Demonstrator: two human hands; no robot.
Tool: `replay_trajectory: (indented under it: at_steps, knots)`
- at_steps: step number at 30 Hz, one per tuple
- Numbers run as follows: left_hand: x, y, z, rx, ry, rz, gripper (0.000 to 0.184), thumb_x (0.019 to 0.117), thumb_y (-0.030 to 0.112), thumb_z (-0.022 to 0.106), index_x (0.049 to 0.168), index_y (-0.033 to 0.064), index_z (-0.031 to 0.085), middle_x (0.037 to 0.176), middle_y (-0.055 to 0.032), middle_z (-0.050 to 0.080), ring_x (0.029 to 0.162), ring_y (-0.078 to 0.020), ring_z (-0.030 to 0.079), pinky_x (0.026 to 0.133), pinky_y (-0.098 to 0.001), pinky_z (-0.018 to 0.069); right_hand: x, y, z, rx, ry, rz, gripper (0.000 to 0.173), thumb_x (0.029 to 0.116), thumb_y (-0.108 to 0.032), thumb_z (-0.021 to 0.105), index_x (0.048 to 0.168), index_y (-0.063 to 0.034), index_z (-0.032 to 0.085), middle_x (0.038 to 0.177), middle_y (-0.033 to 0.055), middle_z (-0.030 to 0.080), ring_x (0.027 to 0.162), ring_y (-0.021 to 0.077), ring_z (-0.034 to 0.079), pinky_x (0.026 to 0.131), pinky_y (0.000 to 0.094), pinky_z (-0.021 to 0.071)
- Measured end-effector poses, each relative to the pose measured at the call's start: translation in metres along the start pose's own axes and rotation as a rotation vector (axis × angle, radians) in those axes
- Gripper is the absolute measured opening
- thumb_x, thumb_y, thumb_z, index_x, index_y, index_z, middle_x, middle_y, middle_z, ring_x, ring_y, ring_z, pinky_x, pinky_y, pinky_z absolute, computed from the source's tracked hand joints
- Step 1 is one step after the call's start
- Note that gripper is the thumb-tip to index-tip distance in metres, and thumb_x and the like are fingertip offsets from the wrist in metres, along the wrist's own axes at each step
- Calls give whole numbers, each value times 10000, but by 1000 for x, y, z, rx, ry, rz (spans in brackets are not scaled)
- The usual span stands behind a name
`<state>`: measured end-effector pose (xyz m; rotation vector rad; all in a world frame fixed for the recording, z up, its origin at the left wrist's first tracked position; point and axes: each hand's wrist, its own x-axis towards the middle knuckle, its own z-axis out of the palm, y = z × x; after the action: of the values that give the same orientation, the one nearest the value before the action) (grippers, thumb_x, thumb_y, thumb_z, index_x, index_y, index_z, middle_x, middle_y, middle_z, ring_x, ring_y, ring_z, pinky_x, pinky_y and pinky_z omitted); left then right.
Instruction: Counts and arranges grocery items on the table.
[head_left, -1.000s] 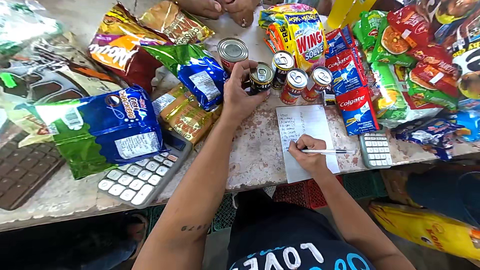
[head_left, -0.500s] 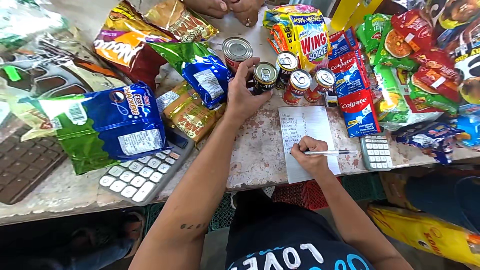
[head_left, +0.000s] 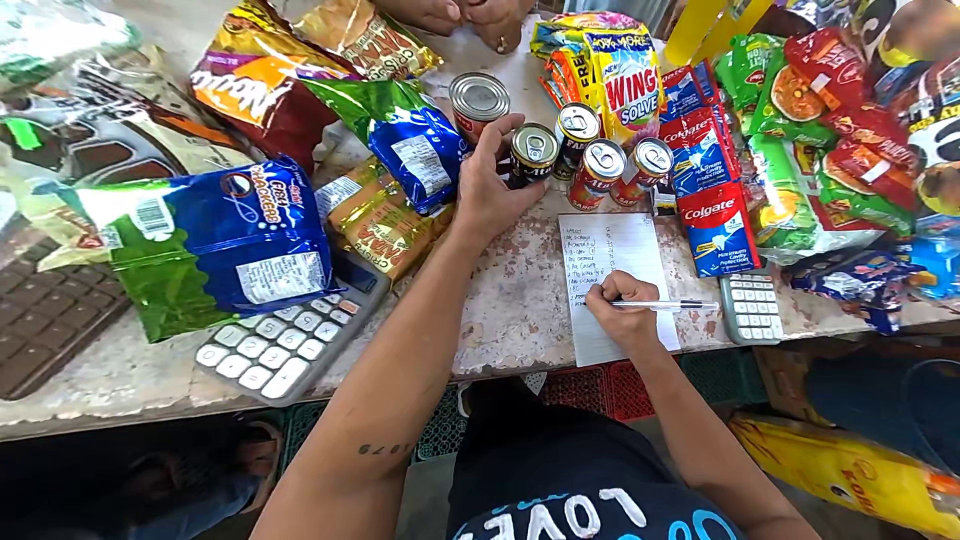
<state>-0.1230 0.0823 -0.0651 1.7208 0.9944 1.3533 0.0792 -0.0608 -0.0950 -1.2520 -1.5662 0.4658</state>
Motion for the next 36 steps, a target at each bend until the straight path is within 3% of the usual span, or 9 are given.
replay_trajectory:
  at_steps: [16,19,22,28,36]
  knots:
    - [-1,0,1,5,8,10,759,802,53,827,1449,-39,440,1293,-179,646,1133,-177,685,928,-294,595,1,-3,-1,-61,45,23,337,766,15,655,570,-143,431,532,-76,450,480,-34,419,453,139,352]
    - [-1,1,0,26,2,1,770,803,55,827,1458,-39,434,1305,-187,642,1142,-194,682,944,-312,590,5,0,-8,50,38,154,318,782,6,654,597,-170,464,557,-96,490,491,-29,452,463,151,388]
    - [1,-1,1,30,-1,-12,777,807,63,829,1466,-21,426,1314,-175,642,1151,-185,680,958,-310,584,15,-2,-22,171,32,334,350,854,-12,714,636,-178,496,565,-80,546,475,12,503,457,191,453]
    - [0,2,1,12,-6,-15,772,817,56,821,1469,-37,417,1321,-191,627,1155,-192,678,931,-304,596,3,3,-21,81,-34,98,290,824,-25,675,625,-156,509,587,-101,515,519,-47,470,483,130,404]
    - [-1,2,1,39,-5,3,767,818,79,824,1464,-35,426,1313,-191,631,1139,-175,680,932,-286,588,1,7,-17,62,-54,36,292,805,0,669,607,-129,497,573,-80,503,510,-43,453,476,129,387]
